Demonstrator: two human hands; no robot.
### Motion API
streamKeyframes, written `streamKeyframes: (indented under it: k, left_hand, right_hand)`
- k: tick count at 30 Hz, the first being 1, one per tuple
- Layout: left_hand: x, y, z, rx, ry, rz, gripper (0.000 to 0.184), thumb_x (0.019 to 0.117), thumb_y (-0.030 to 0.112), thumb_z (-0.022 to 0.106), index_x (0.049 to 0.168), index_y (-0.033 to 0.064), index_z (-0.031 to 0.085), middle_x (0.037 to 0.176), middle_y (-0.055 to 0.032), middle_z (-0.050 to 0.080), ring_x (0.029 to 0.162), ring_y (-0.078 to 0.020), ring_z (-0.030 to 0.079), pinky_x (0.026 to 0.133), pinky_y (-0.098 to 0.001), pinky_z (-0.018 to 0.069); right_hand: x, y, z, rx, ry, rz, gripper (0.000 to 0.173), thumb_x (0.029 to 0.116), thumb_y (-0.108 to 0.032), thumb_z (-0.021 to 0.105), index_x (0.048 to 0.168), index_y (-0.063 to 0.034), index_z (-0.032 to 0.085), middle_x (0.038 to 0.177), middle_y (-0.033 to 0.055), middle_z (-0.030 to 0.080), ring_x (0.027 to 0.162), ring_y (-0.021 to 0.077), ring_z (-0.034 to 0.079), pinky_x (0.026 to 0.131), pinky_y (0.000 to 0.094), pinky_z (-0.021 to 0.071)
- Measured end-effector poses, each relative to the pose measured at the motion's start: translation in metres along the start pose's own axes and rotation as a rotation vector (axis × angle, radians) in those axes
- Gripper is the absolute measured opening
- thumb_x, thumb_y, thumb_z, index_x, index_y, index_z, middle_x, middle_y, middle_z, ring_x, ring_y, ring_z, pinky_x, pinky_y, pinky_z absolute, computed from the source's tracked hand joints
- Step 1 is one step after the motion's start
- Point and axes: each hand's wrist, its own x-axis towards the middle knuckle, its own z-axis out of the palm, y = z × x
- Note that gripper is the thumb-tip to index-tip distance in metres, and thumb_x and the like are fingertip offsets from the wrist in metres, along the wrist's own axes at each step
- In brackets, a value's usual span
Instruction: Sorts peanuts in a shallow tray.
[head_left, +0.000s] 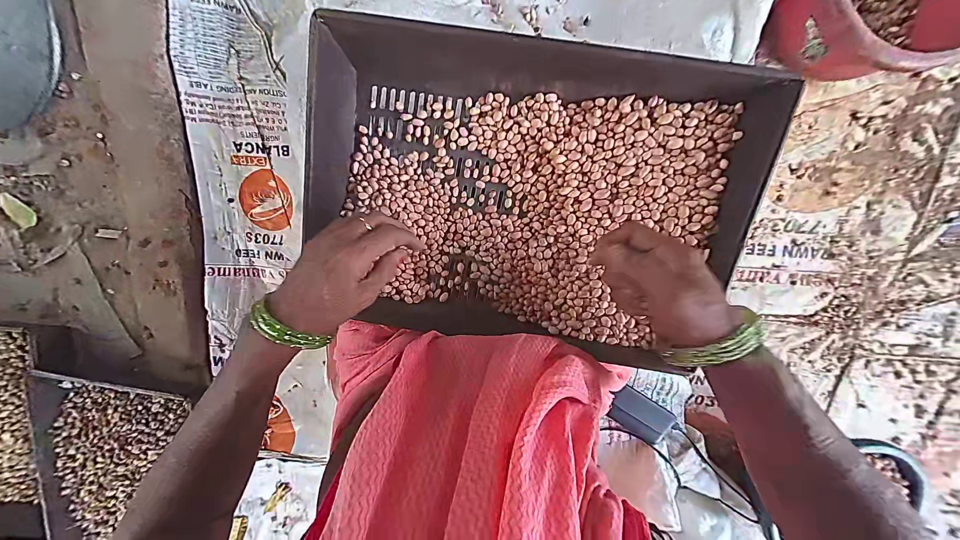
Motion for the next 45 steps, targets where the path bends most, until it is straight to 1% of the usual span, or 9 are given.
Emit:
streamKeyframes:
  k: [3,7,10,13,19,29,36,40,45]
  left_hand:
    - [0.012,0.015,0.032,-0.069,-0.126,0.118,0.024,0.1018,0.017,0.056,0.114,0.008,0.074,0.112,-0.0123,0.072,0.103,-0.0279,0.069,0.091,-0.0484,0.0567]
    - [0.04,0.033,0.081,0.007,-0.255,0.357,0.022,0.1019,0.019,0.059,0.115,0.0058,0.072,0.114,-0.0174,0.07,0.109,-0.0347,0.068,0.094,-0.0465,0.0564]
    - [0.056,0.041,0.081,0.051,-0.396,0.296,0.021,0.1014,0.006,0.057,0.116,-0.0029,0.07,0.119,-0.0257,0.066,0.111,-0.0434,0.066,0.091,-0.0527,0.0563]
    - [0.057,0.032,0.059,0.054,-0.322,0.121,0.017,0.0993,0.011,0.062,0.106,-0.0024,0.071,0.106,-0.0237,0.068,0.097,-0.0416,0.07,0.08,-0.0585,0.0576]
    - [0.009,-0.007,-0.023,0.078,0.0,-0.214,0.021,0.1007,0.01,0.061,0.114,-0.0055,0.065,0.107,-0.0268,0.067,0.091,-0.0402,0.068,0.084,-0.0595,0.0553]
    - [-0.065,-0.069,-0.067,0.052,0.381,-0.38,0.037,0.1035,0.035,0.06,0.125,0.0059,0.065,0.114,-0.0144,0.067,0.089,-0.0113,0.064,0.08,-0.0268,0.053]
    - [-0.005,0.004,-0.026,0.061,0.078,-0.181,0.031,0.104,0.026,0.056,0.121,0.0039,0.069,0.118,-0.0214,0.067,0.096,-0.0332,0.069,0.085,-0.053,0.0566]
    - [0.025,0.038,0.018,-0.055,-0.144,-0.059,0.022,0.1019,0.019,0.061,0.115,0.0058,0.072,0.114,-0.0176,0.07,0.096,-0.0343,0.071,0.081,-0.0581,0.0572]
    - [0.05,0.067,0.086,-0.106,-0.259,0.246,0.019,0.1007,0.018,0.061,0.112,0.0091,0.074,0.109,-0.0122,0.07,0.098,-0.0294,0.07,0.081,-0.0474,0.0597]
  right_hand:
    - [-0.006,0.001,-0.015,0.554,-0.137,0.173,0.044,0.1073,-0.034,0.03,0.081,-0.0218,0.063,0.055,-0.0121,0.044,0.04,-0.0033,0.034,0.037,0.0123,0.0294]
    - [-0.011,-0.001,-0.004,0.405,-0.097,0.14,0.047,0.1089,-0.034,0.037,0.065,-0.0255,0.049,0.054,-0.0136,0.043,0.042,-0.0031,0.032,0.039,0.0138,0.0262]
    - [-0.019,0.0,0.007,-0.156,-0.085,-0.066,0.034,0.1063,-0.031,0.049,0.079,-0.0149,0.061,0.06,-0.0107,0.046,0.049,-0.0025,0.042,0.047,0.0173,0.0361]
    - [-0.025,-0.002,0.019,-0.623,-0.17,-0.213,0.026,0.1027,-0.024,0.054,0.106,-0.0066,0.073,0.068,0.0059,0.065,0.056,0.0211,0.064,0.052,0.0425,0.0526]
    - [-0.024,-0.005,0.024,-1.107,-0.296,-0.159,0.018,0.1023,-0.016,0.061,0.118,-0.0096,0.066,0.075,0.0136,0.067,0.059,0.0367,0.067,0.047,0.0492,0.0501]
    - [-0.014,-0.016,0.04,-1.33,-0.43,-0.11,0.024,0.0965,0.0,0.063,0.119,-0.0096,0.064,0.08,0.012,0.066,0.062,0.0307,0.067,0.049,0.04,0.049]
    - [-0.003,-0.017,0.022,-0.948,-0.386,0.071,0.019,0.1065,-0.024,0.056,0.117,-0.0113,0.066,0.08,0.0156,0.07,0.072,0.04,0.071,0.061,0.0584,0.0536]
    - [-0.014,-0.004,-0.012,-0.267,-0.143,-0.021,0.014,0.101,-0.021,0.057,0.11,-0.0148,0.066,0.068,-0.0101,0.057,0.053,-0.0008,0.048,0.048,0.0196,0.042]
    - [-0.025,-0.002,-0.028,-0.146,-0.071,0.045,0.013,0.1018,-0.02,0.056,0.106,-0.0158,0.068,0.064,-0.0151,0.054,0.046,-0.0071,0.039,0.042,0.012,0.0319]
